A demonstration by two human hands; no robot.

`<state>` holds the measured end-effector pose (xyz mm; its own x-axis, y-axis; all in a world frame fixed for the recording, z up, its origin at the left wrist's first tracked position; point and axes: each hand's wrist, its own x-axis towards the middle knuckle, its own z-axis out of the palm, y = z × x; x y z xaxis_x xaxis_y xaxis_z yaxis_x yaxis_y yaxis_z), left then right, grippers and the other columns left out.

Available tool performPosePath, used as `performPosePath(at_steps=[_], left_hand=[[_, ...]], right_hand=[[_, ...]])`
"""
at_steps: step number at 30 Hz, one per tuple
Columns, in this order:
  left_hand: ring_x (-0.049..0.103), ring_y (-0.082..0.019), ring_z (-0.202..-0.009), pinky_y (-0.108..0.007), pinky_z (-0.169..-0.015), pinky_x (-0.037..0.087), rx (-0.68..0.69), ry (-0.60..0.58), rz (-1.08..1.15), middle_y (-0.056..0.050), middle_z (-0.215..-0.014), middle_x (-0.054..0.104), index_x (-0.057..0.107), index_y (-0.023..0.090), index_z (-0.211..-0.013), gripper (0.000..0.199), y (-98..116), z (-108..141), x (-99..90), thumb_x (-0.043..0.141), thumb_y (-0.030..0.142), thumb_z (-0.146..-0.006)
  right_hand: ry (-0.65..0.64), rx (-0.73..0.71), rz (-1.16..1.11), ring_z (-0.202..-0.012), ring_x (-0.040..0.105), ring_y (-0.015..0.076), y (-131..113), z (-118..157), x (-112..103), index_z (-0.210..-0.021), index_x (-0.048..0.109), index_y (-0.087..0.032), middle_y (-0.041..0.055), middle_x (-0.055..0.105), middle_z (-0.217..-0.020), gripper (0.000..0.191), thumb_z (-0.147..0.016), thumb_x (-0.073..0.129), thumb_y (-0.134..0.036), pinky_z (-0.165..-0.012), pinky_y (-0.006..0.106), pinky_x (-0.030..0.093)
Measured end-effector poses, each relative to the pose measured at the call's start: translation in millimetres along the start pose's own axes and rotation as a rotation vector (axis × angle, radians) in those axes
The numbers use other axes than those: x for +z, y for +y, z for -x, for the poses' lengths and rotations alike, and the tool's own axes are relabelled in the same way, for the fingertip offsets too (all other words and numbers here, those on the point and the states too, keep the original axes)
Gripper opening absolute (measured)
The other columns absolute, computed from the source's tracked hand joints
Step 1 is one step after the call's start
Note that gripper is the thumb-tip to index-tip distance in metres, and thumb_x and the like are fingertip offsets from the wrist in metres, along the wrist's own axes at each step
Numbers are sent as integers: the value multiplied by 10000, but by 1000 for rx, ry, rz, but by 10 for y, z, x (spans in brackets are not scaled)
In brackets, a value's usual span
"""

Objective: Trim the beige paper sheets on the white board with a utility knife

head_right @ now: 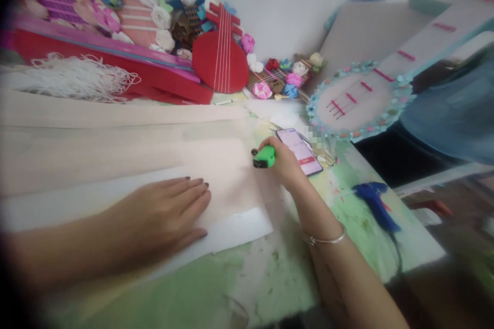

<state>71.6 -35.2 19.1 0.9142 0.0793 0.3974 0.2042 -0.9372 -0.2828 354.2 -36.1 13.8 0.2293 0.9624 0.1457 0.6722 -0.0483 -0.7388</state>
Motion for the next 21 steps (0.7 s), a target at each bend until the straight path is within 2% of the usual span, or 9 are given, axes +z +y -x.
performPosePath(at_steps=[4,7,10,14,21], left_hand=[[707,-308,-914,-435,-804,606,39,115,47,-189,-948,731,692,10,-974,292,-3,33,190,533,250,-923],[716,-295,-905,-430,-792,612,75,195,43,-167,-917,740,688,28,-948,227,-12,50,233,485,127,-930],[725,-283,-896,-407,-752,621,109,240,20,-165,-913,742,670,25,-992,250,-31,42,260,430,41,-921],[727,-244,-859,-368,-695,621,67,345,-13,-138,-872,742,644,56,-1011,304,-95,38,344,348,28,-947],[703,-180,-751,-271,-565,562,18,315,-23,-80,-821,728,617,111,-945,304,-201,68,432,322,38,-961]], right_hand=[[-59,32,-150,-583,490,129,-95,37,-43,-814,567,-230,-26,577,-705,247,-677,718,-370,-505,245,379],[-53,21,-55,-592,505,139,-108,34,-84,-757,564,-223,-16,592,-690,275,-654,749,-399,-512,250,374],[-44,-1,85,-619,550,168,-101,31,-119,-708,581,-217,3,616,-675,266,-629,771,-386,-527,266,386],[-28,-25,30,-645,603,187,-135,54,-115,-709,596,-213,12,632,-704,202,-620,759,-292,-549,281,433],[51,-15,-256,-583,583,151,-262,67,-51,-680,595,-201,-9,560,-659,170,-596,737,-161,-522,277,488]])
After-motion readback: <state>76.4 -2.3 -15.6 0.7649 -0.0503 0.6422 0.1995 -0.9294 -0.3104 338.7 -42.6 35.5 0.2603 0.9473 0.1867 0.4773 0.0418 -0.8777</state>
